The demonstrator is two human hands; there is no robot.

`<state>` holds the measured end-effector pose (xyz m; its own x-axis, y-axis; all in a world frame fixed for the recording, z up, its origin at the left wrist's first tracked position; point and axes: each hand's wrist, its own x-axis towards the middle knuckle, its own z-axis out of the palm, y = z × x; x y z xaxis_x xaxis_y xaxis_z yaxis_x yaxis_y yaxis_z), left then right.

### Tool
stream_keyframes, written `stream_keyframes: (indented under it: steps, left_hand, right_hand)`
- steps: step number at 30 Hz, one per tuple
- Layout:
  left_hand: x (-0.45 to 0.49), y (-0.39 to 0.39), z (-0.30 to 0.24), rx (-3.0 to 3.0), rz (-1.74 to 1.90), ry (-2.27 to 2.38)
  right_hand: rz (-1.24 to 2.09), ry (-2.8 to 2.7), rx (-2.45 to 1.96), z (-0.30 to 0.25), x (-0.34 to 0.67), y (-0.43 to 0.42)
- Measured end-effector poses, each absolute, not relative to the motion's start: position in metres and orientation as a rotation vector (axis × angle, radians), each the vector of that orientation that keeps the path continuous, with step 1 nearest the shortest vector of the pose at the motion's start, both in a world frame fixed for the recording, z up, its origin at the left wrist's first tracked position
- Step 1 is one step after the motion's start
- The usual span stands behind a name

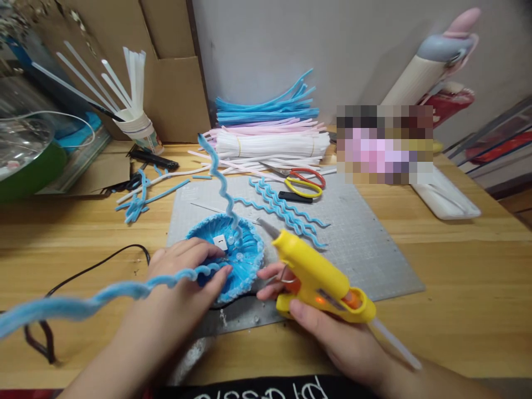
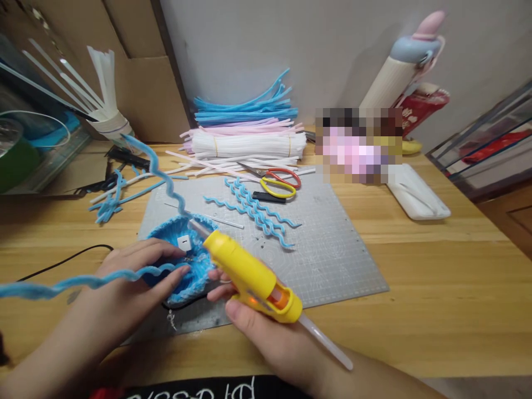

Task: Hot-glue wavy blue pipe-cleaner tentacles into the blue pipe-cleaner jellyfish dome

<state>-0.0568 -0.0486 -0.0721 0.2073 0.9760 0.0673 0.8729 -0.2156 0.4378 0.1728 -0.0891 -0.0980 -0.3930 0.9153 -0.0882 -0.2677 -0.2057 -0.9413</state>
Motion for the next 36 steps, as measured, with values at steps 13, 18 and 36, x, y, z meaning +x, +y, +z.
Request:
stream_keyframes:
  steps: [13, 18, 36]
  left_hand:
    - [-0.080, -0.052, -0.066, 2.029, 0.615, 1.608]
    - [-0.093, -0.054, -0.067, 2.052, 0.603, 1.434]
    - [-0.082, -0.040, -0.050, 2.164, 0.380, 1.488]
  right_hand:
    - [1.565, -0.026, -1.248, -0.085, 0.230, -0.063]
    - [1.646, -0.151, -1.341, -0.092, 0.260, -0.069]
    - [0.679, -2.344, -1.215, -0.063, 0.172, -0.056]
